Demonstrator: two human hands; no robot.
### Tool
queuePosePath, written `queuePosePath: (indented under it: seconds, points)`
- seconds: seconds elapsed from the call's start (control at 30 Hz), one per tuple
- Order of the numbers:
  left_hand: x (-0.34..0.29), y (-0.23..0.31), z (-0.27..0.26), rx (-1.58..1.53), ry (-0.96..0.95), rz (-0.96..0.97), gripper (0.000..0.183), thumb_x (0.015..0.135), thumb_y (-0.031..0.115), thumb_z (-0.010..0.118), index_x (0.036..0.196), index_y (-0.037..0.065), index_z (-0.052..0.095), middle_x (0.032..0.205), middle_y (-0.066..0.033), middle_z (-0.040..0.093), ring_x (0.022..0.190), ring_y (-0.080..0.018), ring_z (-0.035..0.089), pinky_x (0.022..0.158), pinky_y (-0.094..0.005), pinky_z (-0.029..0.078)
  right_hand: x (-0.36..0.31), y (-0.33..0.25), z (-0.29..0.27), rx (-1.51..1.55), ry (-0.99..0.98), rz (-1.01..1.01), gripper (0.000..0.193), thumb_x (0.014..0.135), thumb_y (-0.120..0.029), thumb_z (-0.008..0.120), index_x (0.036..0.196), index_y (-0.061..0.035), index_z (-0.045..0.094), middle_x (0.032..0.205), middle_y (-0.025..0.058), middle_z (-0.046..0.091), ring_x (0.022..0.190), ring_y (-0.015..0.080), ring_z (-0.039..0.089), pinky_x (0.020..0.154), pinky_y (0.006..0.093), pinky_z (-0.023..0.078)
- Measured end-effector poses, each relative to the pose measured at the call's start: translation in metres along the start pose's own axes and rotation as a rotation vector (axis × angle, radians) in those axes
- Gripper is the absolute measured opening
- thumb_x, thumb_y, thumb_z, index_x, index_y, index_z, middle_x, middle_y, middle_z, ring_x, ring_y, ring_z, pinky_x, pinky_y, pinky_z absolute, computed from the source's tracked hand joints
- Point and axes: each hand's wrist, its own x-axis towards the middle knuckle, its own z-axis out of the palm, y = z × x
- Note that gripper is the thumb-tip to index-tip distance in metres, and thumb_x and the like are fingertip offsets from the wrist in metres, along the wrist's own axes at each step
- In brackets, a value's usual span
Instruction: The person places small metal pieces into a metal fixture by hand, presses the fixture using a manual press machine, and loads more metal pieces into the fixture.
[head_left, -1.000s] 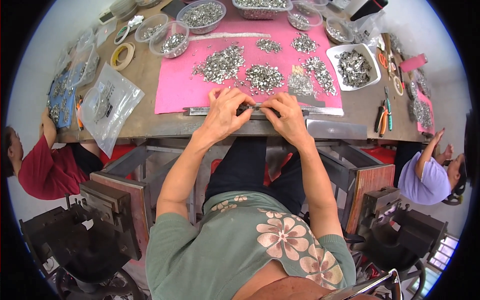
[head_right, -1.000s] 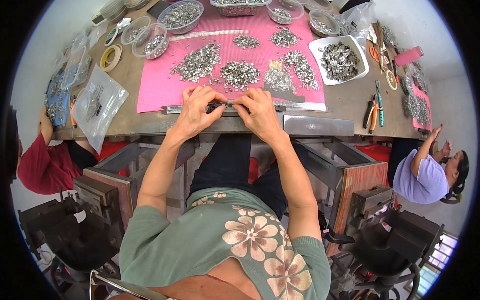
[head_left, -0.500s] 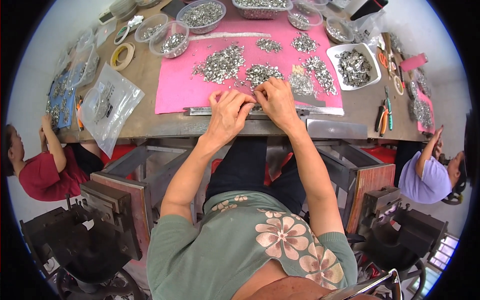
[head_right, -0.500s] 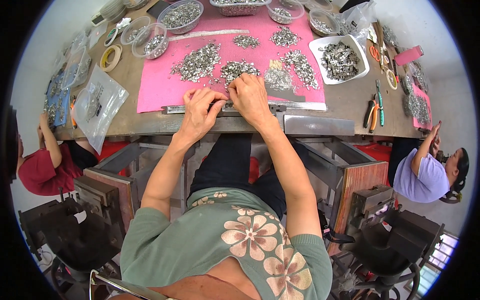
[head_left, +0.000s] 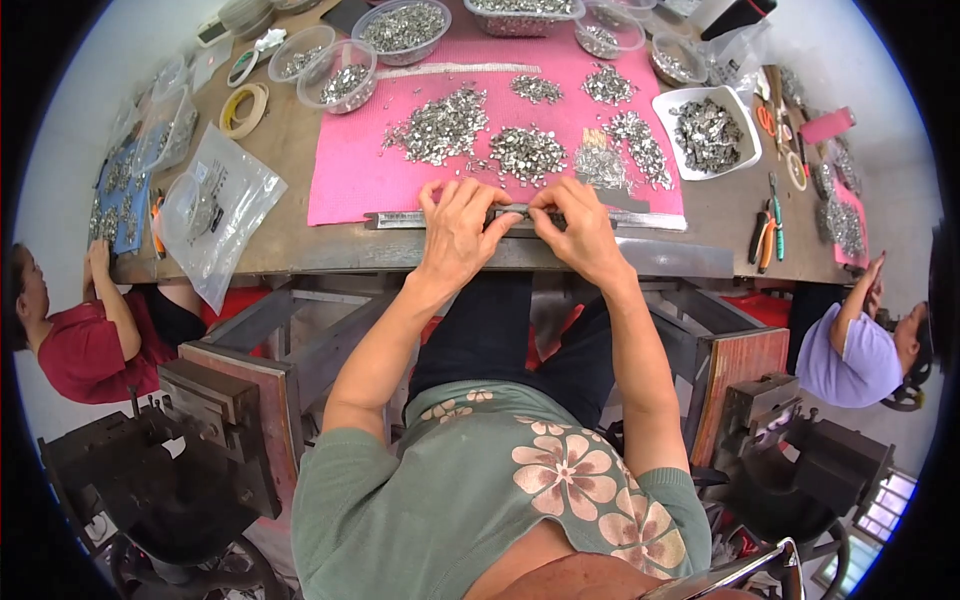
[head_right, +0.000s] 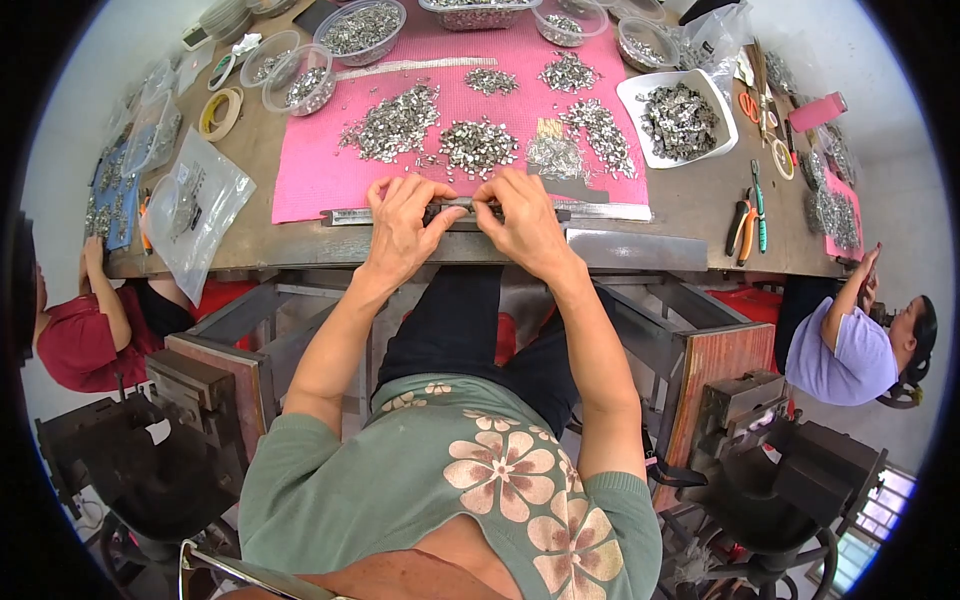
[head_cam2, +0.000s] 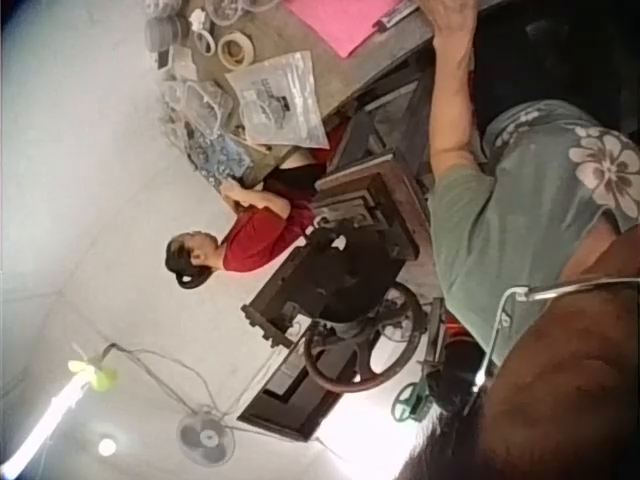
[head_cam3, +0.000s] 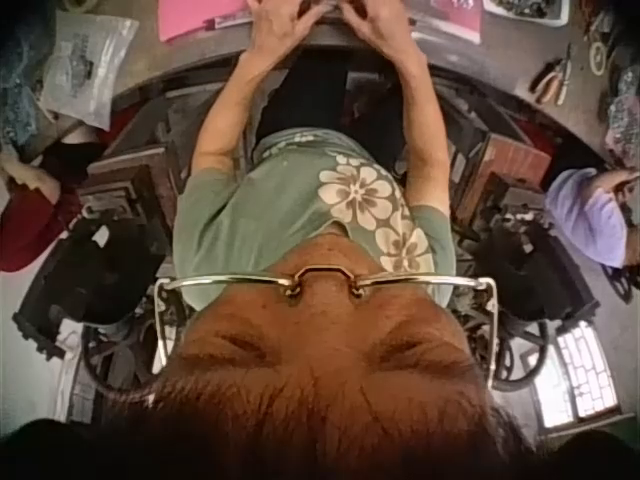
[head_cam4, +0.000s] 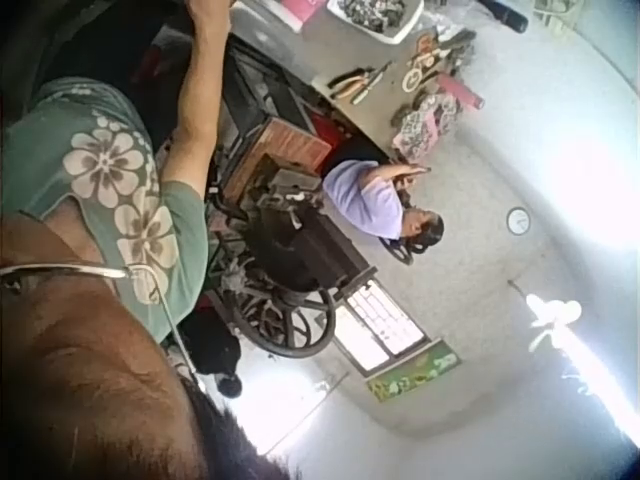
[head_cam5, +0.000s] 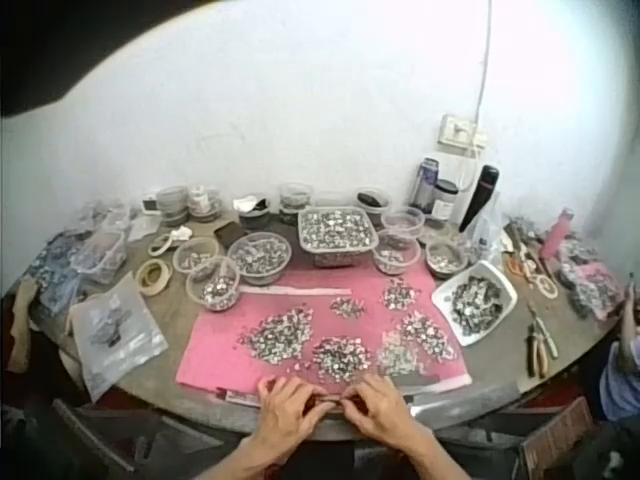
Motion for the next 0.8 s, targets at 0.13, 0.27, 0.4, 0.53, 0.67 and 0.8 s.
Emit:
queuePosePath:
  seconds: [0.13, 0.27, 0.4, 0.53, 0.67, 0.8]
  points:
    - [0.0, -0.003, 0.002, -0.059, 0.014, 0.002, 0.016, 0.089, 0.021, 0.075, 0.1, 0.01, 0.07, 0.087, -0.0005, 0.064, 0.085, -0.02, 0.059, 0.096, -0.0423, 0.031, -0.009, -0.001, 0.003, -0.113, 0.02, -0.112, 0.019, 0.08, -0.002, 0.074, 0.093, -0.0049, 0.061, 0.091, 0.0078, 0.059, 0.084, 0.0274, 0.057, 0.076, 0.0386, 0.043]
    - [0.0, -0.002, 0.003, -0.049, 0.025, 0.004, 0.011, 0.092, 0.018, 0.072, 0.099, 0.01, 0.071, 0.086, -0.0005, 0.064, 0.083, -0.0195, 0.059, 0.096, -0.0421, 0.031, -0.01, -0.002, 0.005, -0.166, 0.021, -0.128, 0.017, 0.08, -0.001, 0.075, 0.093, -0.0035, 0.065, 0.091, 0.009, 0.059, 0.085, 0.0279, 0.055, 0.076, 0.0383, 0.043]
    - [-0.002, -0.002, 0.006, -0.052, -0.005, -0.034, 0.012, 0.092, 0.021, 0.07, 0.099, 0.012, 0.07, 0.091, -0.0006, 0.064, 0.091, -0.0222, 0.059, 0.101, -0.0494, 0.03, -0.009, -0.003, 0.002, -0.087, 0.007, -0.094, 0.015, 0.083, 0.0, 0.073, 0.095, -0.0013, 0.066, 0.091, 0.0099, 0.061, 0.085, 0.0283, 0.057, 0.076, 0.0382, 0.045]
    - [-0.002, 0.004, 0.012, -0.007, 0.055, 0.003, 0.018, 0.09, 0.027, 0.074, 0.099, 0.012, 0.07, 0.09, -0.0014, 0.062, 0.092, -0.0226, 0.058, 0.101, -0.0501, 0.03, -0.006, 0.008, -0.006, 0.028, 0.06, -0.033, 0.013, 0.084, 0.002, 0.072, 0.097, 0.0002, 0.067, 0.089, 0.0112, 0.063, 0.084, 0.0286, 0.061, 0.075, 0.0376, 0.048]
    - [0.001, 0.013, 0.019, 0.06, 0.09, 0.03, 0.029, 0.086, 0.037, 0.077, 0.099, 0.011, 0.07, 0.09, -0.0021, 0.061, 0.093, -0.0224, 0.057, 0.102, -0.0506, 0.03, 0.002, 0.019, -0.008, -0.066, 0.141, 0.048, 0.012, 0.085, 0.001, 0.072, 0.096, -0.0003, 0.069, 0.085, 0.012, 0.064, 0.079, 0.0294, 0.063, 0.074, 0.0378, 0.049]
    - [0.001, 0.014, 0.024, 0.098, 0.119, 0.007, 0.032, 0.085, 0.039, 0.077, 0.1, 0.012, 0.07, 0.09, -0.0016, 0.061, 0.092, -0.0221, 0.057, 0.101, -0.0503, 0.03, 0.008, 0.02, -0.004, -0.15, 0.084, 0.057, 0.01, 0.084, -0.002, 0.074, 0.093, -0.0009, 0.071, 0.084, 0.0119, 0.064, 0.08, 0.0299, 0.063, 0.075, 0.0401, 0.049]
